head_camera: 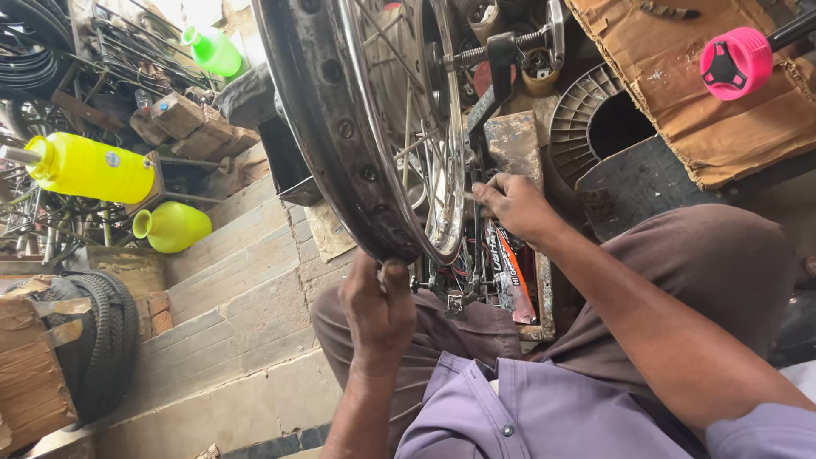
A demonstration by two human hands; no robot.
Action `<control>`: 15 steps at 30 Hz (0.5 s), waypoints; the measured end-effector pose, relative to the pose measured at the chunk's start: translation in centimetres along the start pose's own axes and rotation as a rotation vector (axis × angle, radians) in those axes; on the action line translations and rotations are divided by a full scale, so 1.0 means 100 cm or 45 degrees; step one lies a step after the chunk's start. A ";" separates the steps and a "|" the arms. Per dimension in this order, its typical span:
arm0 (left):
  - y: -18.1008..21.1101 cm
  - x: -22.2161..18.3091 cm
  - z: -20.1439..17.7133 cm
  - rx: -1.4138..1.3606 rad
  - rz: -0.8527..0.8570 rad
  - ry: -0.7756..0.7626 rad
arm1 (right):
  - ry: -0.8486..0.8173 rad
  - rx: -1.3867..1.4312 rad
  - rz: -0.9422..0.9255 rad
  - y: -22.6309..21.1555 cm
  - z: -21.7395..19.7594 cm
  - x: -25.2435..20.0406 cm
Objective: The person sits on the floor and uses a spoke wrench to tighten the nipples on a bicycle wheel mounted in a truing stand. They rotate the wheel periodically to access different spokes and continue adjusting the tension.
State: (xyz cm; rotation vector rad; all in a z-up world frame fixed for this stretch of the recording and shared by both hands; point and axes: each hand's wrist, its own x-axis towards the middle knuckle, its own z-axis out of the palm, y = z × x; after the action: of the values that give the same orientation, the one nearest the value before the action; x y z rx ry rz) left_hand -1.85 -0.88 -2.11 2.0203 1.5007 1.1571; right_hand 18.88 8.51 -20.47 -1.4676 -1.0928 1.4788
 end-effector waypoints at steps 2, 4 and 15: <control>-0.001 -0.004 0.002 0.037 0.059 0.001 | 0.031 -0.133 0.040 -0.003 0.002 0.000; 0.000 -0.006 0.002 0.049 0.023 -0.007 | 0.054 -0.233 0.058 -0.010 0.006 0.002; 0.012 0.003 0.002 0.061 0.002 0.005 | 0.130 -0.406 0.014 -0.047 0.010 0.003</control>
State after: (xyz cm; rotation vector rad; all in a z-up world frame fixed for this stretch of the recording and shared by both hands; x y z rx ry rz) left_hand -0.95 -1.02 -1.21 2.0518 1.5425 1.1367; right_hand 17.64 10.32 -16.18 -1.7484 -1.3026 1.2620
